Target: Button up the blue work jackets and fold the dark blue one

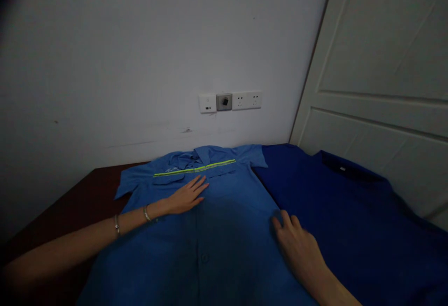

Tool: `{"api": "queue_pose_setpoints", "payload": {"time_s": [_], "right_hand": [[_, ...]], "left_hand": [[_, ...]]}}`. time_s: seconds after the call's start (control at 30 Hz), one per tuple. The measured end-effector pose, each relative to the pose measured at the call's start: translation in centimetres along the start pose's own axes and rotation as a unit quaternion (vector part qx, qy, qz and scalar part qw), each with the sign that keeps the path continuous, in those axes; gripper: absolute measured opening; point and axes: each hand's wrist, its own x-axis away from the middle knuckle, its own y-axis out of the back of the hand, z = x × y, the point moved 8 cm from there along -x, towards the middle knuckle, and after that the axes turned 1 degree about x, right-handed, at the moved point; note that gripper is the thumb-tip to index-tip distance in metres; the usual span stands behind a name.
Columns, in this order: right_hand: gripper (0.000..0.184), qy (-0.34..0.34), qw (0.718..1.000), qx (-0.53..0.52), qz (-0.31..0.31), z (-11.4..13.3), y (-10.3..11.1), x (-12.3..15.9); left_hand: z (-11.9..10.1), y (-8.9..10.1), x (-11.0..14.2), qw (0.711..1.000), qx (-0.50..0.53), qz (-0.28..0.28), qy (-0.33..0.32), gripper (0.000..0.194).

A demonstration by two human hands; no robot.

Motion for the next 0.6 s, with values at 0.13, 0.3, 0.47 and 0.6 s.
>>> {"api": "queue_pose_setpoints", "payload": {"time_s": [0.13, 0.3, 0.47, 0.6], "right_hand": [[0.032, 0.092, 0.991, -0.076, -0.051, 3.4, 2.2, -4.1], [0.036, 0.211, 0.953, -0.208, -0.059, 10.0, 3.0, -11.8], [0.049, 0.314, 0.908, -0.276, -0.011, 17.9, 1.8, -18.7], [0.050, 0.279, 0.920, -0.274, 0.025, 21.5, -0.4, -23.0]], "left_hand": [[-6.9, 2.5, 7.2, 0.990, 0.029, 0.074, -0.117, 0.051], [-13.5, 4.3, 14.2, 0.961, 0.099, 0.147, -0.211, 0.055], [-12.8, 4.7, 17.0, 0.970, 0.108, 0.133, -0.174, 0.057], [-12.0, 5.1, 18.4, 0.974, 0.106, 0.126, -0.156, 0.053]]}}
